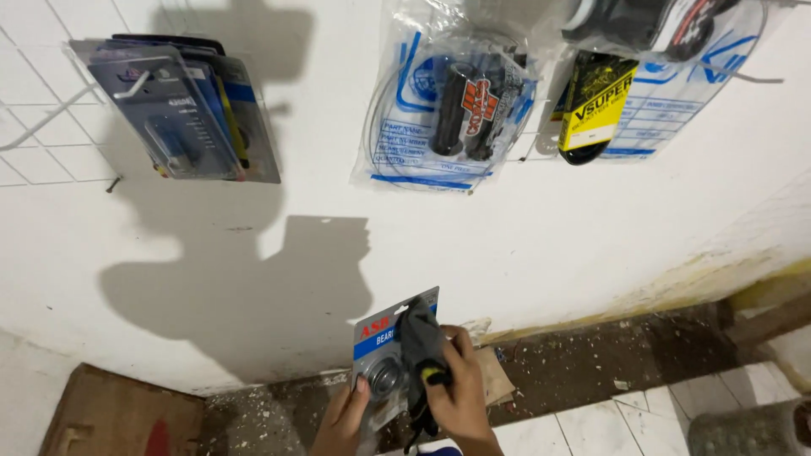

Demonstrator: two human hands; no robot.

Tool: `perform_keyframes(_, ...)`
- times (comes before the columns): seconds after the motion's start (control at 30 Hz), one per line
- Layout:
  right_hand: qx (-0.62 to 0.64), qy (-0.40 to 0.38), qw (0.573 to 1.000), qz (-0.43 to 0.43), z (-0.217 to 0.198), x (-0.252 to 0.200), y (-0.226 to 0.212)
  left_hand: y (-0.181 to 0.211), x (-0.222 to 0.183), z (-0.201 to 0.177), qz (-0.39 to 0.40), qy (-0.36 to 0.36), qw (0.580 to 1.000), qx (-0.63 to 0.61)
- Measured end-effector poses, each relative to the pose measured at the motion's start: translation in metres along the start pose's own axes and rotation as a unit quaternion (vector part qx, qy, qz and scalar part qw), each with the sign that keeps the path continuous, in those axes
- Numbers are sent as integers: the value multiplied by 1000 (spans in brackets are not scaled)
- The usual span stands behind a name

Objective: Inspecting and wiping down a motorcycle bearing kit and related spare parts.

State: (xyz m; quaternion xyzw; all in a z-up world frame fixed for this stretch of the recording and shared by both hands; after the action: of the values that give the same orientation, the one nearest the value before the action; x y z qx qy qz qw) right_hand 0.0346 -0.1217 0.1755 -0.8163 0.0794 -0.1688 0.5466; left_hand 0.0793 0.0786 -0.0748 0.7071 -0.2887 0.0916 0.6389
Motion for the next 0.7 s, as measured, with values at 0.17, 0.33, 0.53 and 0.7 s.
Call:
perform_keyframes(0.17,-12,41,999,-18,-7,7,8,-21,-14,24,208,32,962,176)
perform_keyframes(0.33,-22,-108,987,-118,-9,-1,-16,-7,4,36,-60,20,998,15)
perform_keyframes(0.53,-54,-48,997,7,-24,36,12,72,56,28,-306,138,912,-236)
perform_keyframes(0.7,-47,-36,997,57,-21,55,29,84,66,22,-289,145,917,-235)
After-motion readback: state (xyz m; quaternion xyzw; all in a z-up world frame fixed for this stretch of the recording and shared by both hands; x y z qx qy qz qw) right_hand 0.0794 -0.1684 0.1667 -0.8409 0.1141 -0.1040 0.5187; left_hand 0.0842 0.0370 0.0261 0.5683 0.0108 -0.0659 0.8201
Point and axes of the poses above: each hand's wrist, its own x-axis towards the middle knuckle, its own z-axis out of the palm, y = z × x, the point moved 1 cm from there along x, towards the middle knuckle, and after that the axes turned 15 degrees about z, right-handed, at the moved point
